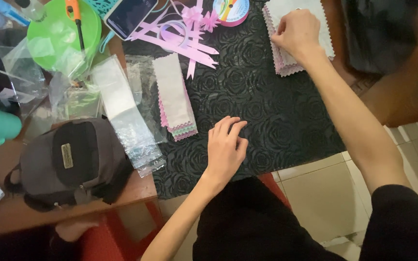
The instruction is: Folding and rolling small decorative or cleaning cloths at a workstation.
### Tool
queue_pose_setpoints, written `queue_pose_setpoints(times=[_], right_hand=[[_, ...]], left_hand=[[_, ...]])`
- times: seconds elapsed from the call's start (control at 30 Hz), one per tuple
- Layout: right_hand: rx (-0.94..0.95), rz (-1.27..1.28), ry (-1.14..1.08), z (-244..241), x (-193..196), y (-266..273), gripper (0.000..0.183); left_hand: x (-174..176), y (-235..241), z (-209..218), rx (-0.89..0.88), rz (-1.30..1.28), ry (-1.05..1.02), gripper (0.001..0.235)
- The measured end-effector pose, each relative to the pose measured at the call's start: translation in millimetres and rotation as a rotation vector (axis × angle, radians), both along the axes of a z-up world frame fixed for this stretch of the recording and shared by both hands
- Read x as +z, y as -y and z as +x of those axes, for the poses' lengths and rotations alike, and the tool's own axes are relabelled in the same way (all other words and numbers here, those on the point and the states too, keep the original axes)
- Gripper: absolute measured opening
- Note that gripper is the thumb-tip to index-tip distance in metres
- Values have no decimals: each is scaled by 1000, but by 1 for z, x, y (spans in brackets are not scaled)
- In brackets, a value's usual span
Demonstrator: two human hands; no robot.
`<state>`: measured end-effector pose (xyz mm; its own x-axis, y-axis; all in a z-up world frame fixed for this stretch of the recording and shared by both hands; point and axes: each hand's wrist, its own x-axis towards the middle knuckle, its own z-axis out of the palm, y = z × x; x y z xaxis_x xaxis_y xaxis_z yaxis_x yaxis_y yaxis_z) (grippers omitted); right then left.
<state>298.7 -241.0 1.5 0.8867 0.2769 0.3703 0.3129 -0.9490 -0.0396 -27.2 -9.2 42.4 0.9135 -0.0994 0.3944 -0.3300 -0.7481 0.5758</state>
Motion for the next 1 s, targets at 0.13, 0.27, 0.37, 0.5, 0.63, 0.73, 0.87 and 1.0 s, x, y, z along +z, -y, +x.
queue_pose_setpoints(times=[0.13, 0.27, 0.37, 0.5, 0.63, 0.73, 0.87, 1.0], right_hand=[[-10, -41, 9, -5, 6, -7, 20], [36, 31, 212, -40, 48, -5, 16], [224, 72, 192, -93, 83, -14, 16], [444, 258, 0, -156, 119, -31, 10], [450, 402, -79, -176, 138, -24, 18], [487, 583, -178, -189, 148, -35, 14], [477, 560, -372, -180, 126, -39, 55], [497, 525, -36, -163, 106, -22, 19]], left_hand=[[6, -4, 3, 6, -15, -13, 40], [17, -13, 30, 27, -2, 85, 36], [21, -11, 75, 89, 130, 215, 48], [26, -2, 131, 226, 533, 263, 108], [39, -8, 131, 35, 275, 333, 21], [59, -16, 127, -54, 163, 29, 26], [77, -26, 139, -91, 210, -130, 27], [74, -40, 143, 53, 561, 347, 48]])
